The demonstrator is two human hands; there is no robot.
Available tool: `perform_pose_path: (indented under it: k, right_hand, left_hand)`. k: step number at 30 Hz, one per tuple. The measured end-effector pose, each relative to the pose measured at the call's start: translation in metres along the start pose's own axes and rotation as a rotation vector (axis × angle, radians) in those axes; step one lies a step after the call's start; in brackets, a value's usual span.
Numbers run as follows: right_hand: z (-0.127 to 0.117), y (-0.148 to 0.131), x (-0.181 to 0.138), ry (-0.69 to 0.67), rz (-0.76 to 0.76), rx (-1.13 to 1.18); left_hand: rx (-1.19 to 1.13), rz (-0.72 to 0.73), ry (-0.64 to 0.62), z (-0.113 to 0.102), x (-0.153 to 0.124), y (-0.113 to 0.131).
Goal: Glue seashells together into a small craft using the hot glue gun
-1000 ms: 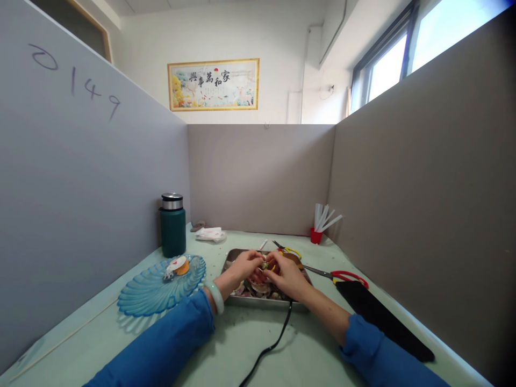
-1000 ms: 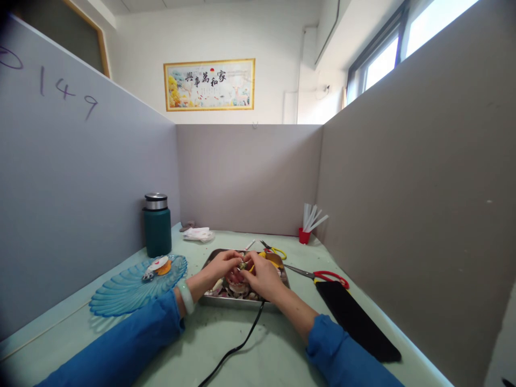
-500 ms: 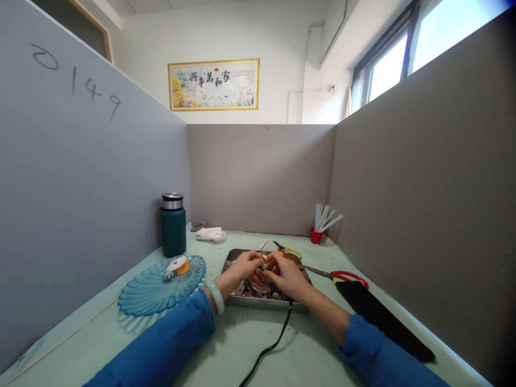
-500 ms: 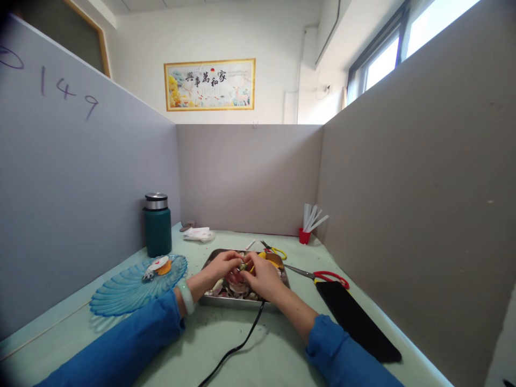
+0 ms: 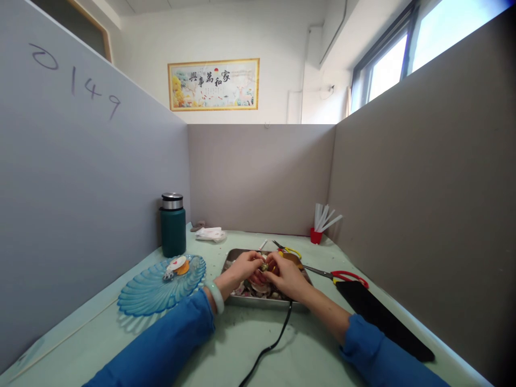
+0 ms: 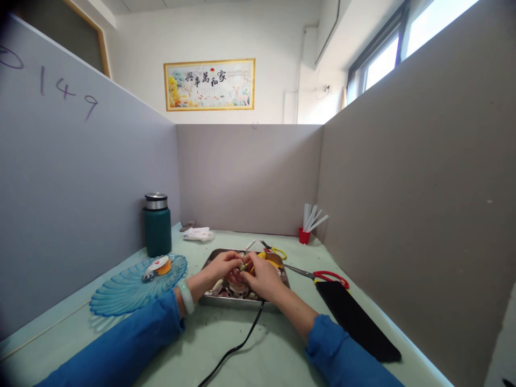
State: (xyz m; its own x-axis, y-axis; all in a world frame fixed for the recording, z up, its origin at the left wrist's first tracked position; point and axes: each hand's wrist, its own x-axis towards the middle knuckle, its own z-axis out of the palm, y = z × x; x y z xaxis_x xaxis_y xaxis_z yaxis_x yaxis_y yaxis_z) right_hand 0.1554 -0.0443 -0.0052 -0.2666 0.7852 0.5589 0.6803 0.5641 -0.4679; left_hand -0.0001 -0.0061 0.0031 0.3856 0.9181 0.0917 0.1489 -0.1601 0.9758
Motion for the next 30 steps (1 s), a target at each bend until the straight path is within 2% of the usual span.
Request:
perform_pose_path:
  k: [16, 30]
  right_hand:
    - [0.0000, -0.0008, 0.0012, 0.019, 0.003, 0.024]
    - [-0.0023, -0.0023, 0.0011, 0.118, -0.035, 0.052]
  left_hand:
    - [0.002, 0.016, 0.017, -0.0001, -0.0028, 0.0038]
    - [-0.110, 0.159, 0.019, -0.0021, -0.0067, 0.0063]
